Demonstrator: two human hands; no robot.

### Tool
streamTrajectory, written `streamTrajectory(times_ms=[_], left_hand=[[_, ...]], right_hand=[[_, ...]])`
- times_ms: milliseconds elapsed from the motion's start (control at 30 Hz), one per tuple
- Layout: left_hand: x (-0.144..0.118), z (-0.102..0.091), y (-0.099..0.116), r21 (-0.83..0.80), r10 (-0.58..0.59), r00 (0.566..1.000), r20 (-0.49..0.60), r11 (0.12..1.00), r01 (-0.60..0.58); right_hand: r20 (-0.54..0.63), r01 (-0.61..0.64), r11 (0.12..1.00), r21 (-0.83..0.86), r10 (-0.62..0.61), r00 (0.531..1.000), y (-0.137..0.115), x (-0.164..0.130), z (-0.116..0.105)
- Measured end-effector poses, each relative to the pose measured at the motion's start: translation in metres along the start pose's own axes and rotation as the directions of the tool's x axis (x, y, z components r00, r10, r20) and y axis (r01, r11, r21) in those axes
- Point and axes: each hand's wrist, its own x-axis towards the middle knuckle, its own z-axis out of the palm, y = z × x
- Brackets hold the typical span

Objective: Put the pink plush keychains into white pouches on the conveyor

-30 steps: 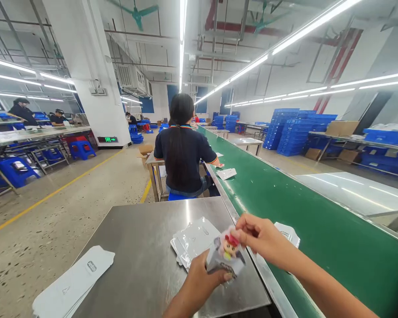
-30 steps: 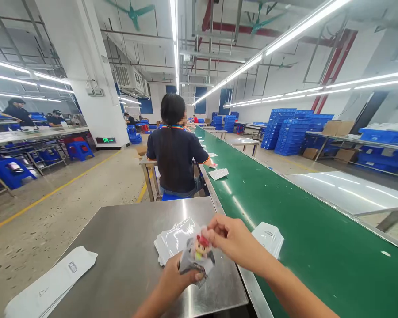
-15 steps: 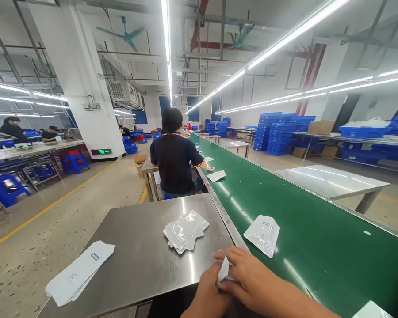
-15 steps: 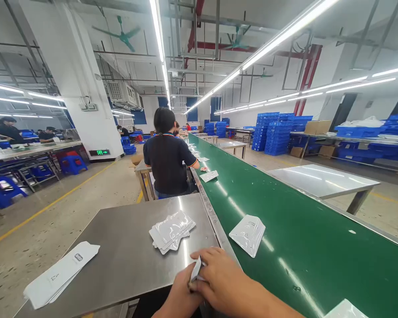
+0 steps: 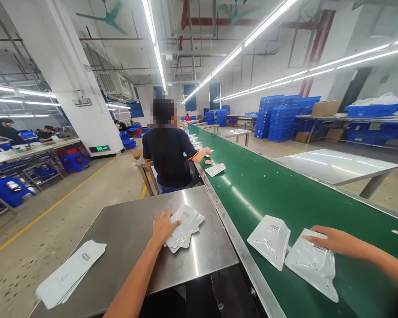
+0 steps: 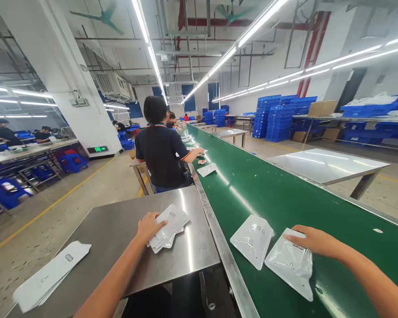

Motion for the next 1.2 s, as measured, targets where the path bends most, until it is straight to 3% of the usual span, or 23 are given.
streamTrajectory(times_ms=[100,167,233,300,433,567,600,667,733,800,900,933,1000,1033,1067,1100,1133,1167,1200], left_hand=[[0.003,0.006,-0.005,-0.047,-0.037,0.999,-0.022,0.998,0.035],[0.003,0.006,-0.008,-0.087,-0.043,0.998,-0.051,0.995,0.038],[0.002,0.002,-0.008,-0.129,-0.040,0.995,-0.094,0.991,0.028],[-0.001,-0.005,-0.007,-0.175,-0.035,0.989,-0.144,0.984,0.009],[-0.013,-0.024,0.002,-0.307,-0.047,0.972,-0.232,0.951,-0.027],[-0.038,-0.031,0.016,-0.500,-0.053,0.970,-0.239,0.863,-0.076],[-0.046,-0.032,0.019,-0.570,-0.043,0.977,-0.210,0.817,-0.087],[-0.063,-0.035,0.023,-0.764,0.014,0.998,-0.064,0.642,-0.058],[-0.076,-0.043,0.024,-0.848,0.141,0.985,0.102,0.529,0.012],[-0.082,-0.053,0.024,-0.864,0.307,0.920,0.242,0.499,0.061],[-0.077,-0.058,0.027,-0.866,0.484,0.778,0.400,0.476,0.150],[-0.073,-0.056,0.029,-0.862,0.483,0.758,0.437,0.465,0.200],[-0.065,-0.043,0.034,-0.848,0.400,0.774,0.490,0.425,0.317],[-0.062,-0.035,0.035,-0.843,0.345,0.791,0.504,0.397,0.364],[-0.059,-0.026,0.036,-0.843,0.296,0.808,0.510,0.360,0.400],[-0.058,-0.018,0.035,-0.845,0.259,0.819,0.513,0.318,0.429],[-0.058,-0.010,0.032,-0.847,0.226,0.826,0.516,0.283,0.451],[-0.058,-0.004,0.029,-0.846,0.187,0.836,0.517,0.259,0.466],[-0.057,0.002,0.023,-0.847,0.134,0.849,0.511,0.245,0.471]], right_hand=[[0.156,-0.159,0.984,-0.073,0.169,0.973,0.013,0.013,0.002],[0.110,-0.114,0.988,-0.103,0.125,0.986,-0.008,0.017,0.000],[0.087,0.036,0.995,-0.097,-0.027,0.996,-0.049,0.013,0.000],[0.099,0.196,0.978,-0.074,-0.188,0.977,-0.100,0.005,0.004],[0.129,0.472,0.872,0.132,-0.487,0.864,-0.203,-0.005,0.030],[0.109,0.522,0.764,0.378,-0.597,0.795,-0.284,-0.003,0.070],[0.107,0.531,0.738,0.416,-0.620,0.777,-0.299,-0.002,0.079],[0.144,0.561,0.689,0.459,-0.680,0.718,-0.320,-0.002,0.090],[0.195,0.611,0.656,0.443,-0.736,0.648,-0.332,-0.005,0.093],[0.230,0.693,0.604,0.394,-0.795,0.562,-0.340,-0.010,0.090],[0.276,0.797,0.483,0.364,-0.873,0.403,-0.350,-0.013,0.083],[0.297,0.804,0.456,0.382,-0.884,0.360,-0.354,-0.009,0.082],[0.362,0.757,0.459,0.466,-0.879,0.310,-0.362,0.013,0.085],[0.403,0.692,0.503,0.517,-0.857,0.321,-0.364,0.032,0.089],[0.436,0.599,0.587,0.545,-0.809,0.396,-0.365,0.057,0.094],[0.461,0.485,0.682,0.548,-0.730,0.505,-0.364,0.087,0.100],[0.456,0.346,0.777,0.525,-0.601,0.656,-0.361,0.120,0.106],[0.376,0.180,0.870,0.459,-0.374,0.848,-0.355,0.156,0.112],[0.308,0.112,0.899,0.422,-0.259,0.916,-0.349,0.192,0.118]])
